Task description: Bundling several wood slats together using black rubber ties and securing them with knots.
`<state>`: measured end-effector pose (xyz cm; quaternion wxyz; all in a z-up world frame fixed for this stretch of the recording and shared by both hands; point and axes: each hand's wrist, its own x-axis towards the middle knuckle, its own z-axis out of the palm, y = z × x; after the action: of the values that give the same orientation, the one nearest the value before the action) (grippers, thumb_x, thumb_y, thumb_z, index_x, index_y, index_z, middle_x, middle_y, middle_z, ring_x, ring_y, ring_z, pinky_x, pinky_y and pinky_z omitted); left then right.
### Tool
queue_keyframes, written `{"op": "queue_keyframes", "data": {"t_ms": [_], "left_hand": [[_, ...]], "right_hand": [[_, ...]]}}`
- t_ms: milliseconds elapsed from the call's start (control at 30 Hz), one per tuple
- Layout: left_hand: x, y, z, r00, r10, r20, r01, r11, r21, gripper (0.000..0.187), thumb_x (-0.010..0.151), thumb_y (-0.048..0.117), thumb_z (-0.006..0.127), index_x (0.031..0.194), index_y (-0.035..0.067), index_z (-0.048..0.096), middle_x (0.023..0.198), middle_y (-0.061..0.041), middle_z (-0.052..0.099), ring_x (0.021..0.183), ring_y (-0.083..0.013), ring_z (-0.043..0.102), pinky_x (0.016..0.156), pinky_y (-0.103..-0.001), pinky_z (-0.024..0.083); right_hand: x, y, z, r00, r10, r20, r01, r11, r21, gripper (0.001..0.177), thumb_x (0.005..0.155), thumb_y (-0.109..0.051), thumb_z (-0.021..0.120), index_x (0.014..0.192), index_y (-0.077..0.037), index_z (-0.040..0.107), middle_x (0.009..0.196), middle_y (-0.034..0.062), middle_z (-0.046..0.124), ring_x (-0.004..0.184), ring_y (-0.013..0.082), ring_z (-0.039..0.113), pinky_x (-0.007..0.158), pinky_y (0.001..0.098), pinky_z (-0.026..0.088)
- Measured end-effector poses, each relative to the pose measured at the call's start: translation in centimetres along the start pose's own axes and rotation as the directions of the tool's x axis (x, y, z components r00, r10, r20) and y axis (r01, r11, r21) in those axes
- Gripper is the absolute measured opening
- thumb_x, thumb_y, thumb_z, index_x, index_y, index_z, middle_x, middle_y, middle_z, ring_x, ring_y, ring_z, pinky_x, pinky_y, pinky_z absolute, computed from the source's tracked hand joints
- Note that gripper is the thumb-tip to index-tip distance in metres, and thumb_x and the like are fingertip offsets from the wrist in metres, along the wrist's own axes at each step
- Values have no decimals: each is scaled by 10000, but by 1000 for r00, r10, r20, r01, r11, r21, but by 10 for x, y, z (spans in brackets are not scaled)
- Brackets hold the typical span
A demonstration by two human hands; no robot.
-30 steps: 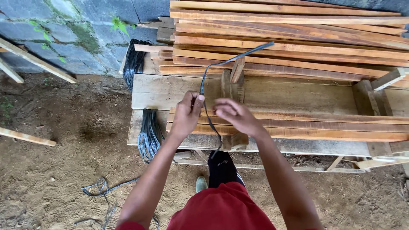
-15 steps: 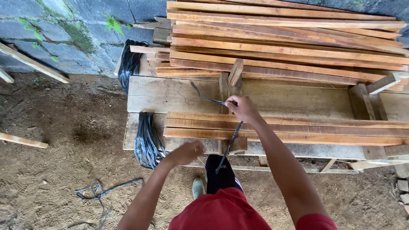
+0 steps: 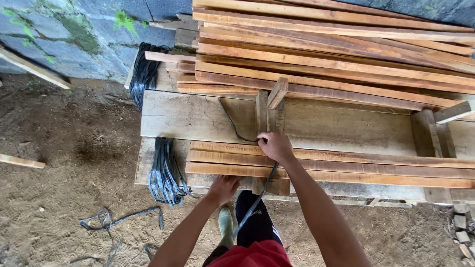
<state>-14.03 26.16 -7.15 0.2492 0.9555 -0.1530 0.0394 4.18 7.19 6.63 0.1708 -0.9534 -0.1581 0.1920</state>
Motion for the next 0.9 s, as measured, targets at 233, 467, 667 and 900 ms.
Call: {"op": "queue_keyframes", "data": {"t_ms": [233, 467, 667, 900], "left_hand": [[3, -21, 74, 1000, -16, -24, 15, 999, -40, 276, 978, 356, 623, 1052, 117, 740, 903, -221, 710, 928, -454, 705, 814, -581, 563], [31, -4, 69, 999, 40, 2, -40, 997, -61, 257, 991, 247, 597, 1137, 69, 713, 1010, -246, 700, 996, -480, 686, 856, -614, 539], [23, 6, 56, 997, 80, 19, -79, 995, -58, 268, 1002, 155, 575, 1209, 29, 689, 1101, -267, 692, 1055, -501, 668, 891, -643, 519], [-3, 55, -33, 988, 154, -16, -151, 980, 131, 290, 975, 116, 562, 1247, 162, 650, 1192, -84, 657, 1155, -287, 650, 976, -496, 482]], "right_hand": [[-5, -3, -7, 997, -30, 71, 20, 991, 132, 337, 957, -246, 574, 1207, -163, 783, 1092, 135, 785, 1007, 400, 740, 936, 546, 585], [-3, -3, -10, 992, -33, 123, -2, 961, 275, 382, 974, -234, 582, 1283, -61, 727, 1174, 223, 740, 1095, 465, 694, 988, 624, 552], [13, 15, 1, 994, 56, 89, -90, 897, 433, 450, 724, -314, 831, 1119, -104, 789, 1038, 181, 773, 1031, 384, 726, 912, 507, 550], [-31, -7, -35, 993, 116, 26, -113, 858, 501, 326, 687, -279, 801, 995, -174, 831, 899, 134, 781, 904, 290, 739, 825, 378, 551]]}}
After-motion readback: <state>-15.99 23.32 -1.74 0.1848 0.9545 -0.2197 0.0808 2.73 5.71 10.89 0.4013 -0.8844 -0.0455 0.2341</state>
